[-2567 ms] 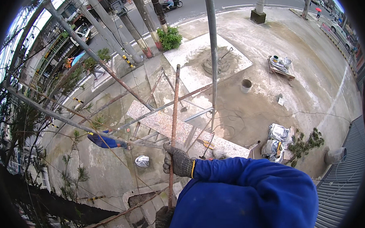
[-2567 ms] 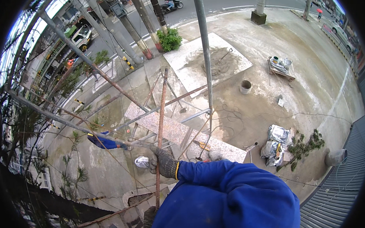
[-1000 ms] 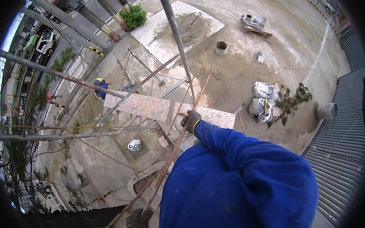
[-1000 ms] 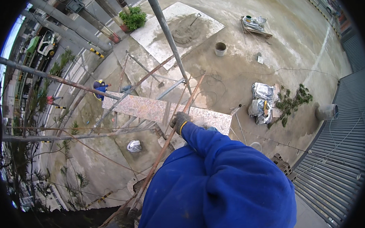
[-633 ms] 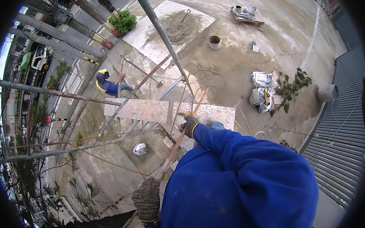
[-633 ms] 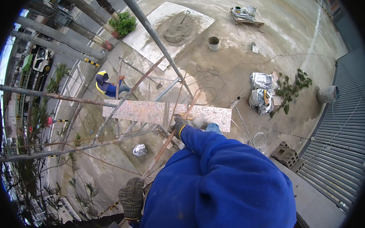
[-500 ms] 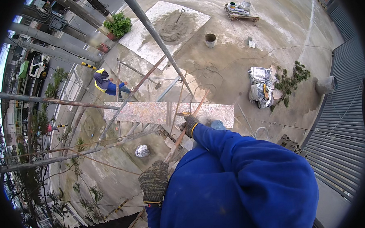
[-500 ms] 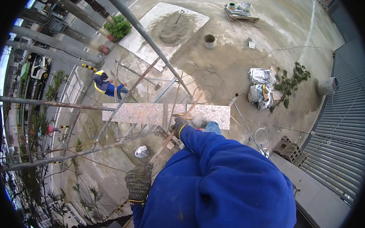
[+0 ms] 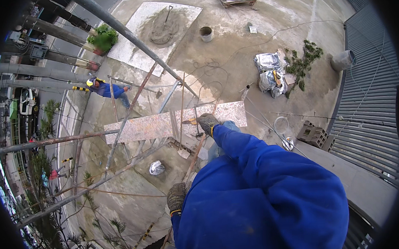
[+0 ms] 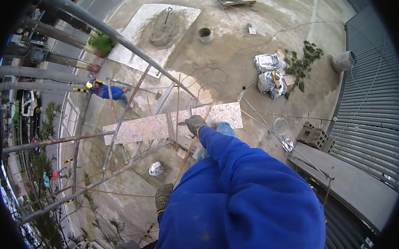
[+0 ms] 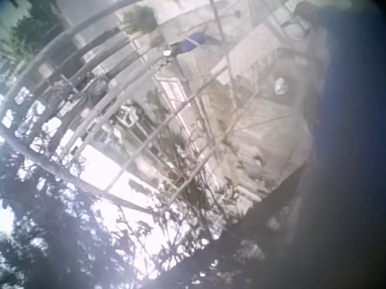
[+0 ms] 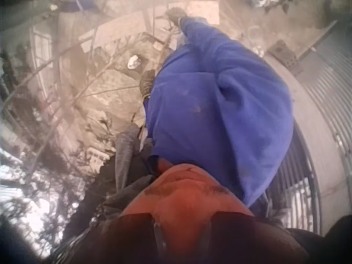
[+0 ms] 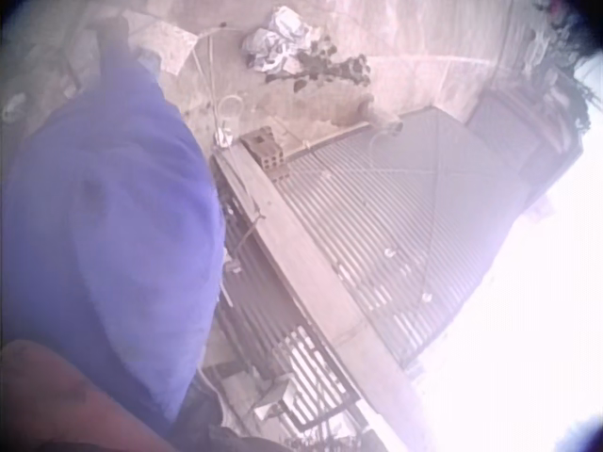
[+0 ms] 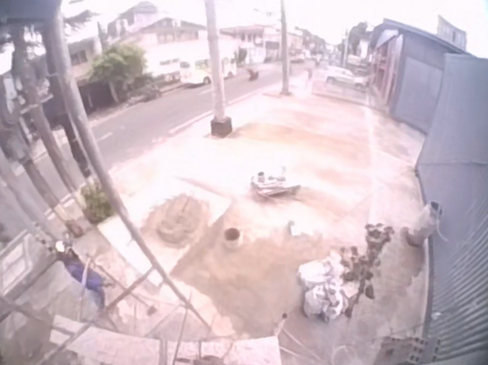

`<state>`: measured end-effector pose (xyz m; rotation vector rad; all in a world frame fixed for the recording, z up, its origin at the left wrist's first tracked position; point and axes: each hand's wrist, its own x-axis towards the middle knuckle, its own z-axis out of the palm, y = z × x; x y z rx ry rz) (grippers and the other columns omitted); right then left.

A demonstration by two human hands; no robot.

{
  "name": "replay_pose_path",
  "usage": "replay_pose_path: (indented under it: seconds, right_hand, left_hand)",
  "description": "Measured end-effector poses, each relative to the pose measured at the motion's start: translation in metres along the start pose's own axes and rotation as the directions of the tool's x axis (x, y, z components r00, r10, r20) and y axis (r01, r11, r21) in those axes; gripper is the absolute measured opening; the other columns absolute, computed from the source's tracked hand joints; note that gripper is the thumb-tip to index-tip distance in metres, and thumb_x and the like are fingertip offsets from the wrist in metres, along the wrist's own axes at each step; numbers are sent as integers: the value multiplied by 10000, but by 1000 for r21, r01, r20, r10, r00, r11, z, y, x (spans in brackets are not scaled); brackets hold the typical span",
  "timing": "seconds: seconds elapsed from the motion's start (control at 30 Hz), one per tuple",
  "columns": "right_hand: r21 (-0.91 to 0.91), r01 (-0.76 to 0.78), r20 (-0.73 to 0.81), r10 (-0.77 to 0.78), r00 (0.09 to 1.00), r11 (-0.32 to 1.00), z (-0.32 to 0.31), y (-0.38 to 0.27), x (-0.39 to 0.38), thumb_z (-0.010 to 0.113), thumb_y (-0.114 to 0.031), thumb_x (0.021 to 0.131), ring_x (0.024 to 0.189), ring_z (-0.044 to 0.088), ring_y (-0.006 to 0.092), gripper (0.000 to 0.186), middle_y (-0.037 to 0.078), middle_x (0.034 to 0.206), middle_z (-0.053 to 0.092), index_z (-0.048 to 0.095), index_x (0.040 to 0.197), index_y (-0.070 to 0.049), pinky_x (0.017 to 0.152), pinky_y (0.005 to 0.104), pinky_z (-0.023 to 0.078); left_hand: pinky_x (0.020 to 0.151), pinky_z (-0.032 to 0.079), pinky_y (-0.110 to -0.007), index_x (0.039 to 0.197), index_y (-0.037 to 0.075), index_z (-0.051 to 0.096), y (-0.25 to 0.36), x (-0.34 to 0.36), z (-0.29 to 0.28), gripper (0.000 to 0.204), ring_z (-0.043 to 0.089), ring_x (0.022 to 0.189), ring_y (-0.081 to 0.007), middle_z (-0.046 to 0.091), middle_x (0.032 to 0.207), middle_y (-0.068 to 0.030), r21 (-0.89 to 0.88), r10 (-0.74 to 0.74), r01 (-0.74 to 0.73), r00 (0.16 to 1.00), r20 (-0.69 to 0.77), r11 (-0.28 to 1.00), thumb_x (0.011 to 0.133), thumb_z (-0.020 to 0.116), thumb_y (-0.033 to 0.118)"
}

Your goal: The person welds metal rods attached to a concrete structure using a handheld welding tool. They position the rods, apply the welding torch to create sparks, and adjust the rods as needed while standing on scaffolding.

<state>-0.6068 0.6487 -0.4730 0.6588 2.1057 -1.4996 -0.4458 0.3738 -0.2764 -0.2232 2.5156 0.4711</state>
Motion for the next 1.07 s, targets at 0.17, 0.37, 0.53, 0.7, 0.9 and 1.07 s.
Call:
replay_pose_path:
  seconds: [0.17, 0.37, 0.53, 0.7, 0.9, 1.07]
  right_hand:
    - [-143, 183, -76, -195, 978, 973, -55, 153, 15, 619, -225, 862, 647, 666, 254, 205, 149, 787, 656, 683, 983, -72, 532, 419, 536]
    - [-524, -174, -25, 189, 982, 834, -85, 186, -17, 648, -126, 803, 776, 696, 274, 175, 112, 850, 692, 711, 959, -80, 627, 417, 554]
    - [-610, -29, 113, 123, 986, 792, -85, 286, 16, 726, -168, 727, 929, 663, 235, 134, 50, 864, 698, 754, 849, -118, 754, 368, 543]
    - [-587, 382, 342, -209, 916, 714, -38, 200, 47, 690, -140, 801, 781, 633, 193, 92, 20, 760, 638, 728, 881, -115, 617, 359, 521]
    - [-42, -165, 185, 170, 968, 985, -12, 198, 89, 616, -156, 876, 720, 652, 216, 365, 76, 811, 659, 638, 1237, -106, 592, 363, 514]
    - [-636, 85, 247, 98, 964, 767, -10, 273, 166, 518, -158, 889, 788, 668, 271, 575, 153, 905, 681, 485, 1456, -244, 667, 381, 520]
  left_hand:
    - [944, 482, -480, 1200, 48, 661, -55, -35, 33, 518, 631, 1087, -406, 677, 1133, -232, -28, -92, 98, 984, 150, 995, 914, 572, 471]
    - [947, 479, -485, 1190, 49, 667, -126, -101, 46, 525, 629, 1088, -412, 677, 1133, -233, -14, -274, 289, 921, 277, 957, 918, 558, 484]
    - [942, 479, -492, 1180, 51, 671, -122, -107, 63, 528, 630, 1079, -417, 679, 1123, -234, -2, -300, 332, 854, 425, 943, 921, 549, 494]
    - [906, 489, -511, 1165, 58, 668, -81, -99, 55, 517, 645, 1034, -422, 687, 1077, -238, 73, -412, 420, 818, 400, 904, 921, 548, 499]
    - [852, 504, -539, 1133, 71, 668, -68, -94, 68, 499, 667, 964, -425, 701, 1005, -239, 275, -530, 453, 732, 429, 848, 924, 544, 507]
    - [912, 498, -534, 1255, 102, 601, -116, -91, 137, 570, 652, 1047, -412, 680, 1103, -250, 463, -607, 394, 454, 653, 794, 930, 505, 561]
